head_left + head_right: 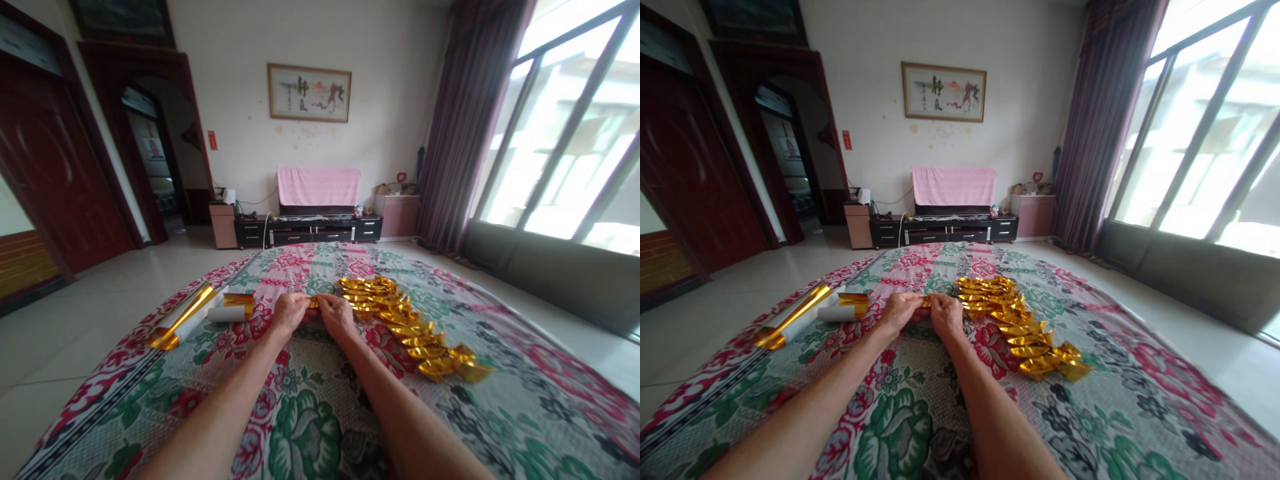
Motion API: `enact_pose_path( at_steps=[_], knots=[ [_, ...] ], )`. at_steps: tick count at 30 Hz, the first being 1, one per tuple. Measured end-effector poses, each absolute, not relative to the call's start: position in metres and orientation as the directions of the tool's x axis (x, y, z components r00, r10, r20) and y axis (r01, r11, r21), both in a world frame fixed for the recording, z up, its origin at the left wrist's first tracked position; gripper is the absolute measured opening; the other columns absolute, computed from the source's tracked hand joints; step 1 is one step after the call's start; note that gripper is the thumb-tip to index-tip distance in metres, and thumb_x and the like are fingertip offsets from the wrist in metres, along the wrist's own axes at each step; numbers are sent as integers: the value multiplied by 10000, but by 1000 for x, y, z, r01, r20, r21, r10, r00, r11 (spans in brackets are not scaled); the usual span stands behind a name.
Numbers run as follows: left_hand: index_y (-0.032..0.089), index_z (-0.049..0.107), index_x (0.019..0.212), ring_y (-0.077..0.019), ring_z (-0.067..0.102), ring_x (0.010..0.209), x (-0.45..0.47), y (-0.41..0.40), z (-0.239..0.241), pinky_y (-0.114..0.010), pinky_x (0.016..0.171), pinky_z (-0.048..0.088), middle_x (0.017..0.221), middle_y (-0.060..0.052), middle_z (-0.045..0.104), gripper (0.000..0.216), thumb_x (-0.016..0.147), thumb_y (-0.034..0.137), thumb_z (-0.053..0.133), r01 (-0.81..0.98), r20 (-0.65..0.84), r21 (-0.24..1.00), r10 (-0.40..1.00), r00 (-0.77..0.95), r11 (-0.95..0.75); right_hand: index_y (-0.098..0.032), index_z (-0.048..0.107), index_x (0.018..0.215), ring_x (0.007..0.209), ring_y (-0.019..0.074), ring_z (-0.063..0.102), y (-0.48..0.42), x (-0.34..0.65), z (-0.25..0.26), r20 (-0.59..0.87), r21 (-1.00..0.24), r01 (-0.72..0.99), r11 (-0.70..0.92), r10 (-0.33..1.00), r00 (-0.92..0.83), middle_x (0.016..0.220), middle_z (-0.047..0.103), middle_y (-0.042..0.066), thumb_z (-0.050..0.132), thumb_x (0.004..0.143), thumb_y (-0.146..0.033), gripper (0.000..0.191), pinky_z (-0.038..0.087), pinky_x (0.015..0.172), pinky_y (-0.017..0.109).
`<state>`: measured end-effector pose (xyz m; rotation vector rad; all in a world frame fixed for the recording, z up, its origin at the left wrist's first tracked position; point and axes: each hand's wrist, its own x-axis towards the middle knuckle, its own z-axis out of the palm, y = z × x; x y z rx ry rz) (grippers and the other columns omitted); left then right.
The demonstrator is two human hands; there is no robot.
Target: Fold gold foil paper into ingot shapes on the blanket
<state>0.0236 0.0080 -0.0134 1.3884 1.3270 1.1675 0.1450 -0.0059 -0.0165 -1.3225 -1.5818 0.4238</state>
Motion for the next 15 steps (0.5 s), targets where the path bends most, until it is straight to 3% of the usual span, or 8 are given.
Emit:
enact_pose_path(
  at_steps=[15],
  knots=[
    [131, 668, 958, -146, 650, 580, 22, 9, -11, -190, 463, 480, 695, -45, 706, 296, 735, 183, 480, 243, 93, 966, 995, -18, -86, -160, 702, 757, 595, 136, 547, -5, 144, -17, 456, -769, 528, 360, 888, 59, 600, 627, -2, 392, 786, -319, 350, 362, 544, 188]
  ],
)
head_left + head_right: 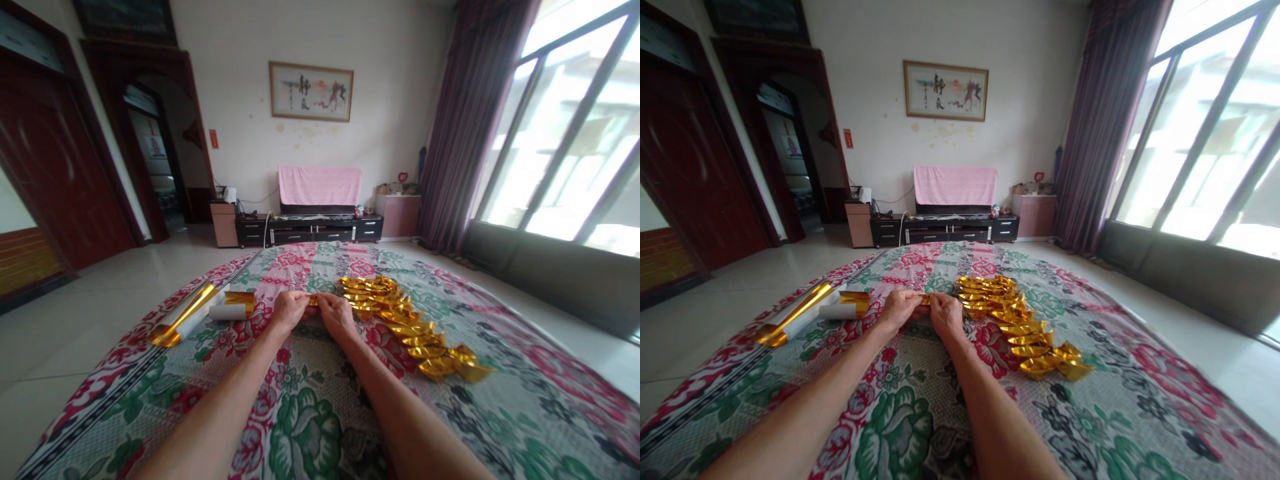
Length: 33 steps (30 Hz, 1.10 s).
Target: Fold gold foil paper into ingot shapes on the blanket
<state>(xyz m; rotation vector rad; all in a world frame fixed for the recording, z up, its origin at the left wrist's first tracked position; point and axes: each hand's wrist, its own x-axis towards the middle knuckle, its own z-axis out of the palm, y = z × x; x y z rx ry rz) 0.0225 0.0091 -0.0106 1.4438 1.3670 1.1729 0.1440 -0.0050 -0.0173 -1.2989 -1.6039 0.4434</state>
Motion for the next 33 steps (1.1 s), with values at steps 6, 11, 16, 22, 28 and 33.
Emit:
enact_pose_path(
  at_steps=[6, 11, 16, 22, 28, 33],
  knots=[
    [154, 674, 972, -146, 647, 576, 23, 12, -18, -193, 461, 476, 747, -59, 711, 290, 746, 219, 504, 359, 180, 921, 983, -41, -154, -171, 698, 744, 597, 130, 549, -4, 143, -16, 428, -779, 549, 303, 897, 111, 634, 647, 1, 398, 785, -306, 332, 366, 564, 189],
    [165, 681, 959, -136, 634, 540, 24, 13, -21, -196, 466, 472, 775, -66, 712, 278, 753, 232, 506, 427, 228, 886, 972, -65, -179, -180, 703, 757, 580, 125, 540, -5, 143, -17, 452, -756, 569, 322, 887, 98, 620, 643, -4, 394, 787, -309, 336, 361, 556, 189],
    [161, 665, 999, -140, 637, 540, 23, 14, -21, -199, 469, 478, 729, -58, 711, 302, 755, 240, 506, 369, 193, 916, 979, -64, -156, -175, 706, 803, 586, 129, 552, -4, 144, -18, 464, -754, 559, 345, 882, 81, 615, 642, -2, 391, 787, -299, 339, 373, 560, 182],
    [153, 661, 1006, -150, 656, 589, 22, 13, -19, -189, 457, 482, 747, -58, 714, 307, 751, 219, 503, 322, 174, 935, 983, -59, -146, -182, 705, 815, 625, 137, 580, -6, 144, -17, 486, -725, 585, 364, 872, 60, 660, 664, 9, 399, 795, -286, 324, 376, 575, 181],
    [154, 663, 1000, -153, 660, 599, 25, 11, -17, -183, 442, 478, 762, -61, 714, 301, 757, 219, 498, 327, 166, 936, 983, -74, -133, -177, 704, 821, 627, 135, 584, -5, 144, -19, 488, -728, 581, 364, 870, 66, 690, 676, 13, 394, 803, -289, 331, 382, 582, 179],
    [162, 672, 982, -153, 655, 577, 22, 16, -23, -189, 440, 480, 733, -58, 712, 295, 750, 241, 506, 366, 184, 918, 982, -54, -152, -174, 707, 802, 616, 138, 580, -5, 144, -20, 485, -719, 589, 368, 874, 46, 675, 674, 13, 397, 799, -290, 332, 387, 580, 185]
  ],
)
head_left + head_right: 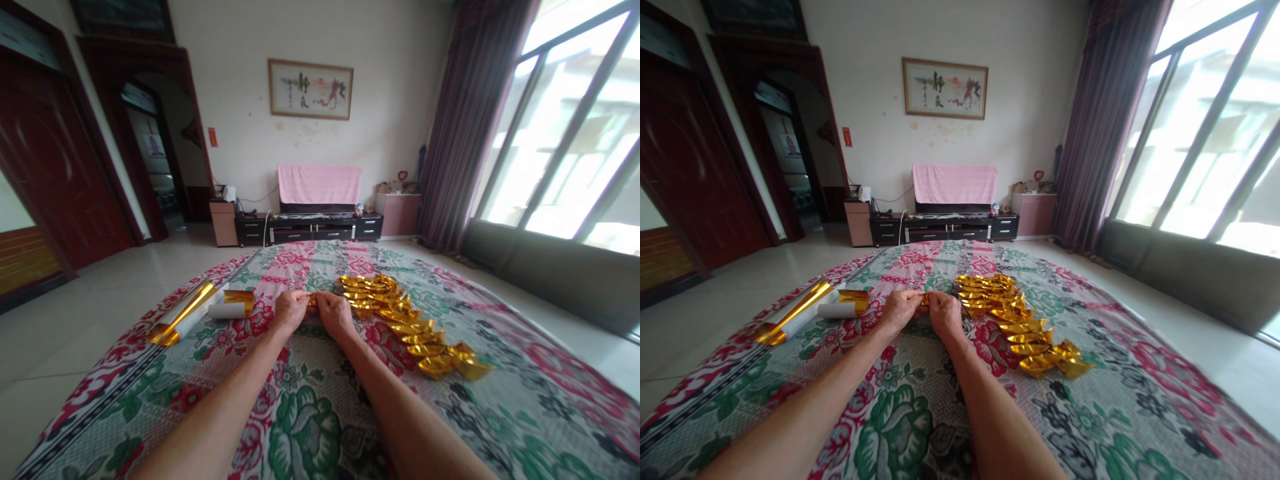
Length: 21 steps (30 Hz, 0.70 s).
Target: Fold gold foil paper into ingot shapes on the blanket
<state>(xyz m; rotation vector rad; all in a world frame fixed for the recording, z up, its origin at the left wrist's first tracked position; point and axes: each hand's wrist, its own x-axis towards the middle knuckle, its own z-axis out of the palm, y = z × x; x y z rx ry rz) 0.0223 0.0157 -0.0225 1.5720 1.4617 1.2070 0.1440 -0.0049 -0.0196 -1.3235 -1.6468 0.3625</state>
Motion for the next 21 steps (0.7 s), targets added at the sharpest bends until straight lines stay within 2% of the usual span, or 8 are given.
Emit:
enact_pose_path(
  at_steps=[6, 10, 21],
  knots=[
    [171, 653, 1023, -132, 650, 580, 22, 17, -25, -173, 466, 478, 766, -51, 713, 313, 767, 240, 488, 318, 177, 936, 983, -51, -153, -181, 704, 882, 669, 148, 599, -5, 144, -19, 467, -740, 587, 330, 880, 94, 721, 687, 21, 401, 802, -300, 335, 399, 601, 190],
    [165, 661, 1007, -131, 635, 537, 24, 16, -25, -183, 462, 476, 724, -51, 709, 306, 766, 248, 490, 354, 190, 922, 980, -55, -158, -192, 706, 860, 654, 147, 597, -4, 144, -20, 481, -717, 608, 342, 873, 75, 696, 682, 18, 409, 804, -308, 324, 397, 598, 193],
    [164, 656, 1008, -143, 643, 567, 23, 17, -26, -199, 473, 481, 756, -56, 710, 311, 766, 262, 486, 335, 174, 931, 983, -57, -145, -199, 706, 859, 643, 145, 594, -5, 145, -19, 475, -721, 602, 344, 877, 67, 682, 676, 11, 398, 809, -308, 331, 393, 587, 194]
  ],
)
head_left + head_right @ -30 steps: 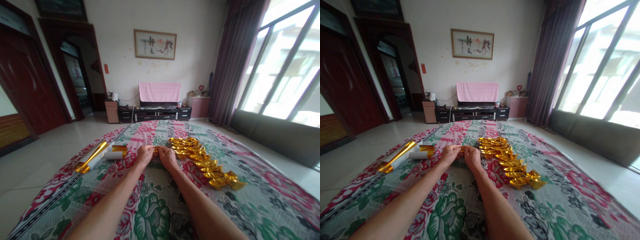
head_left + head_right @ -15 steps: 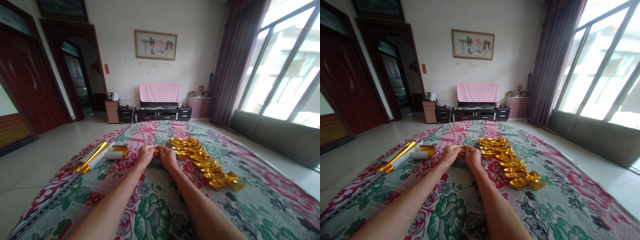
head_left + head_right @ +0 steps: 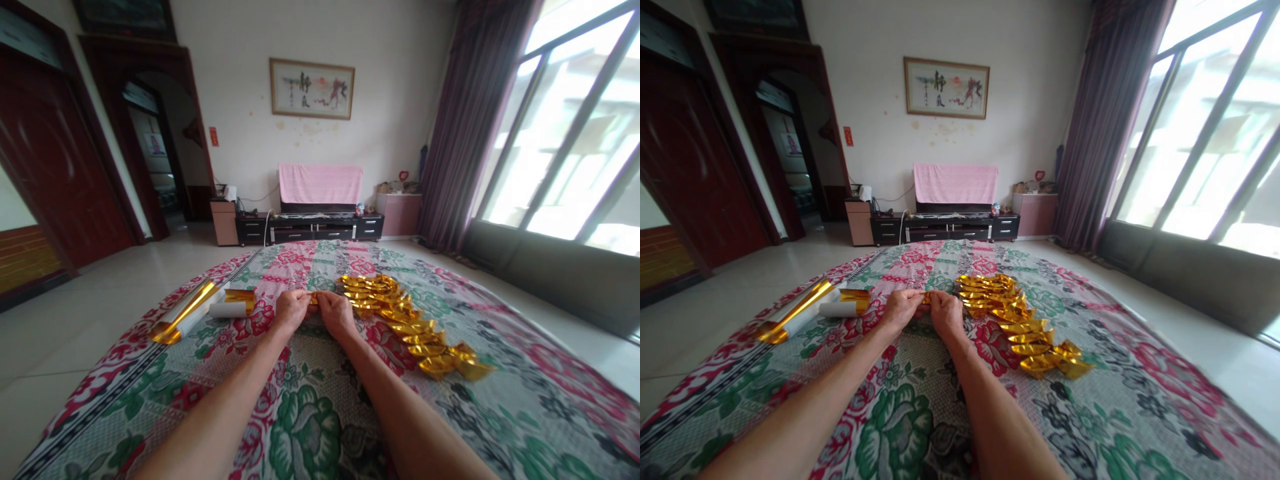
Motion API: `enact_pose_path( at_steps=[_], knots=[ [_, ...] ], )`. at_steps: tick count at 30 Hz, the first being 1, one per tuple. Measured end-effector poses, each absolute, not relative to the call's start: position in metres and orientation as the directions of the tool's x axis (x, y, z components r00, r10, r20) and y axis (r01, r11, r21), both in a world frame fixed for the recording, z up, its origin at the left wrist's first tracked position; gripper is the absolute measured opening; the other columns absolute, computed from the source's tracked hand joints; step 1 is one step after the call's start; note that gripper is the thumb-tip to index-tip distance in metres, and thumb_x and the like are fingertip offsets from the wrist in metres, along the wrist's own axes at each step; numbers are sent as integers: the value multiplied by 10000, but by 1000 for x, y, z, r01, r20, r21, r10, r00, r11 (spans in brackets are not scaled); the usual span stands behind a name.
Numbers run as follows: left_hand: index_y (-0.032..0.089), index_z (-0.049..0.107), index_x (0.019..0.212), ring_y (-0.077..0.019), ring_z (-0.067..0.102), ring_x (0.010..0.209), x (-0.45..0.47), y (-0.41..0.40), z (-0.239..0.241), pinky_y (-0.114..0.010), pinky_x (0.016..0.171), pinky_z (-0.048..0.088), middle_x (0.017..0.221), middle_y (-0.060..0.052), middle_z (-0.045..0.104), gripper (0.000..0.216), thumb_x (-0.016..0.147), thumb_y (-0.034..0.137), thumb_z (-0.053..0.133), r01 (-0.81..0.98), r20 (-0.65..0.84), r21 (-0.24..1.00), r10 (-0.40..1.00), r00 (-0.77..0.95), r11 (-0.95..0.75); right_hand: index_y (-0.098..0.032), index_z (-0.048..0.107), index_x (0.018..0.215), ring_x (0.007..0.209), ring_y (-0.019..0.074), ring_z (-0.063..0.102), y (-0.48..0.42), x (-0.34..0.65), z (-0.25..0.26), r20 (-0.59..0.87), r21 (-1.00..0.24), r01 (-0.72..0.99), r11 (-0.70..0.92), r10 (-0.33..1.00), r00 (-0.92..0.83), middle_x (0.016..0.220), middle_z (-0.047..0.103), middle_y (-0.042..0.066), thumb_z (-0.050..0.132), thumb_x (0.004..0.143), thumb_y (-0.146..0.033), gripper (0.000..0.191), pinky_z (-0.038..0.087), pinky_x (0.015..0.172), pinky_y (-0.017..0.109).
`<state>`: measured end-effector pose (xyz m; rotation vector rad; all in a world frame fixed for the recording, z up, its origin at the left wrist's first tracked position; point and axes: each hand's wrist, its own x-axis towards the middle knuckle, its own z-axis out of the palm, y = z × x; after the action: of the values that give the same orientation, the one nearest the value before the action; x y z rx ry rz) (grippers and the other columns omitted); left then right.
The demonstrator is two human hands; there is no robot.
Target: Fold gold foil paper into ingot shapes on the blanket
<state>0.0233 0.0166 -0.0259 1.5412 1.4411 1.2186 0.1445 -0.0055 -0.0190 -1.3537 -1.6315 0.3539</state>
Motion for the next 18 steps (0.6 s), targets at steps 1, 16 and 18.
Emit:
enact_pose_path(
  at_steps=[1, 16, 18],
  knots=[
    [164, 653, 1013, -141, 642, 565, 23, 17, -26, -197, 473, 480, 755, -56, 710, 313, 767, 261, 485, 334, 174, 931, 983, -55, -146, -199, 706, 857, 644, 145, 595, -6, 144, -19, 476, -721, 600, 346, 877, 67, 683, 676, 11, 394, 811, -308, 334, 394, 589, 194],
    [140, 651, 955, -135, 645, 614, 3, 4, 4, -180, 473, 441, 719, -44, 696, 273, 771, 300, 526, 144, 7, 989, 999, 52, -14, -141, 548, 1066, 460, 92, 486, -8, 141, -18, 395, -861, 381, 338, 915, 82, 625, 638, -12, 412, 697, -202, 398, 395, 490, 185],
    [131, 654, 913, -132, 634, 578, 1, 6, 3, -186, 458, 433, 716, -45, 689, 288, 759, 345, 538, 145, -6, 990, 999, 51, -1, -173, 529, 1046, 563, 105, 550, -6, 141, -21, 460, -830, 407, 382, 881, 109, 786, 662, 13, 422, 693, -185, 369, 446, 589, 215]
  ],
)
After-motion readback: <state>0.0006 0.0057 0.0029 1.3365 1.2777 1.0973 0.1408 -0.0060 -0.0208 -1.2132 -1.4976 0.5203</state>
